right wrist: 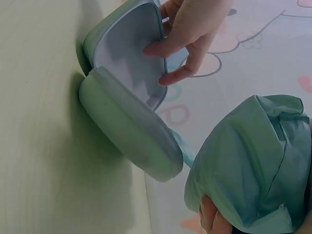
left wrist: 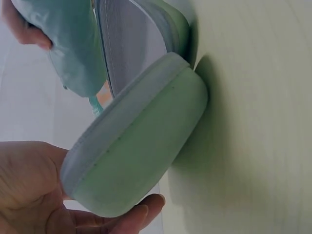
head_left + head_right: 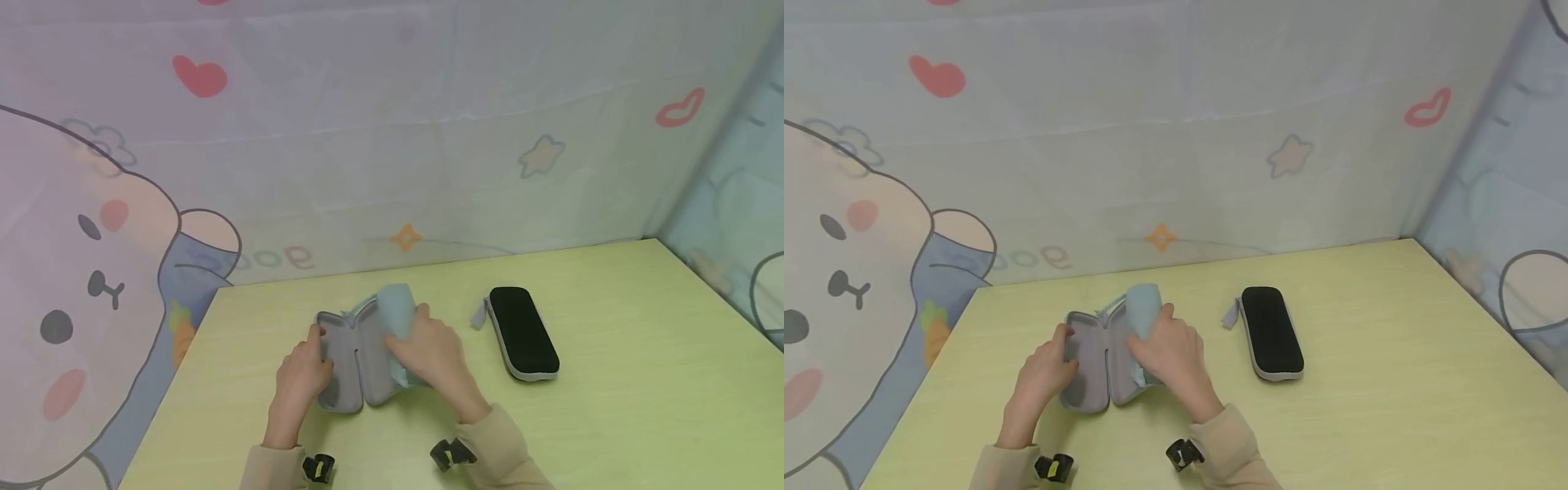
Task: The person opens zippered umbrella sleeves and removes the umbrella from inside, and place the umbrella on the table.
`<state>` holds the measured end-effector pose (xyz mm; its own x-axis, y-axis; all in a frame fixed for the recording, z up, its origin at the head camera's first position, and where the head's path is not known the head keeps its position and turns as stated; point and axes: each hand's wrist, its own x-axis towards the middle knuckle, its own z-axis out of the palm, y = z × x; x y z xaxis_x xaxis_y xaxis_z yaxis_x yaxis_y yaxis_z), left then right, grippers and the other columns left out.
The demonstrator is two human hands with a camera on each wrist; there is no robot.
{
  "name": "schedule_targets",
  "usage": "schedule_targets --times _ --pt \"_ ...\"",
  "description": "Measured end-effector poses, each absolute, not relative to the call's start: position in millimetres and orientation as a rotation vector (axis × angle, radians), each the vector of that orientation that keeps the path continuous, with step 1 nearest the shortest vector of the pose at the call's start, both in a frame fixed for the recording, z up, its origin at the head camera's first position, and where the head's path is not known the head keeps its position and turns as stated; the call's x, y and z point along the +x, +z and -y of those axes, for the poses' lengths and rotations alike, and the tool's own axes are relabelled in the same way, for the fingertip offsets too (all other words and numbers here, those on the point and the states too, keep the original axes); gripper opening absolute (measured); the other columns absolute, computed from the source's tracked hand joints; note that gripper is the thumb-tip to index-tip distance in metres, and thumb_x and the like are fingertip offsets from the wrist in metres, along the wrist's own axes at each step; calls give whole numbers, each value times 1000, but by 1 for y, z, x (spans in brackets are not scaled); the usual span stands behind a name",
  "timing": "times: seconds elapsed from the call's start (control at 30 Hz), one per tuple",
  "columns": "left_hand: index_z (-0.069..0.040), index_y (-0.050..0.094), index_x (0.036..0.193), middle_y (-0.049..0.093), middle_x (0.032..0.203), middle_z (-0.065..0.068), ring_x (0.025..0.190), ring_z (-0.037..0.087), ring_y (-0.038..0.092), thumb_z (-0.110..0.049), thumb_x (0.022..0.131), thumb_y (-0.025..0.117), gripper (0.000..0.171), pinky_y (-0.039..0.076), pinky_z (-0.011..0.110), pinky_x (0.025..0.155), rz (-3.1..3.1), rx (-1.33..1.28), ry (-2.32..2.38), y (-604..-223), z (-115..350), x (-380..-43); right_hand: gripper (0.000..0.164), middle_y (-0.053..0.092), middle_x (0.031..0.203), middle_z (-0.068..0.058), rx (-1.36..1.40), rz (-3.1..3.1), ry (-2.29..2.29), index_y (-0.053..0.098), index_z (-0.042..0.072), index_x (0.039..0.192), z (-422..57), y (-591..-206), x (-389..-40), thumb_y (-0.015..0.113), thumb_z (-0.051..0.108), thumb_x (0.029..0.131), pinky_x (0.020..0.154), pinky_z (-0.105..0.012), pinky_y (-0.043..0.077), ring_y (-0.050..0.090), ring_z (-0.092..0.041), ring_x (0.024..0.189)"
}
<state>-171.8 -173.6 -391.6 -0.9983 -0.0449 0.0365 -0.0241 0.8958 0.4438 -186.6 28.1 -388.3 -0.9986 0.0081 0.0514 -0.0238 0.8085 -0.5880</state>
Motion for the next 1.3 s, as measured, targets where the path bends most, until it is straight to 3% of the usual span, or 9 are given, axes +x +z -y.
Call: schedule_targets --times 0.53,1.3 --pt "1 44 134 63 92 23 54 21 46 3 80 52 54 36 27 45 3025 41 -672 -394 175 -172 67 64 84 -15 -54 2916 990 47 -4 122 -46 -397 -190 57 48 80 49 -31 40 57 -22 62" --pt "-2 44 136 63 97 24 59 24 48 2 82 51 55 38 32 48 3032 61 -674 -394 177 -173 75 65 100 -24 -43 3040 953 33 -13 137 -49 -424 -197 52 40 87 59 -38 46 58 -26 71"
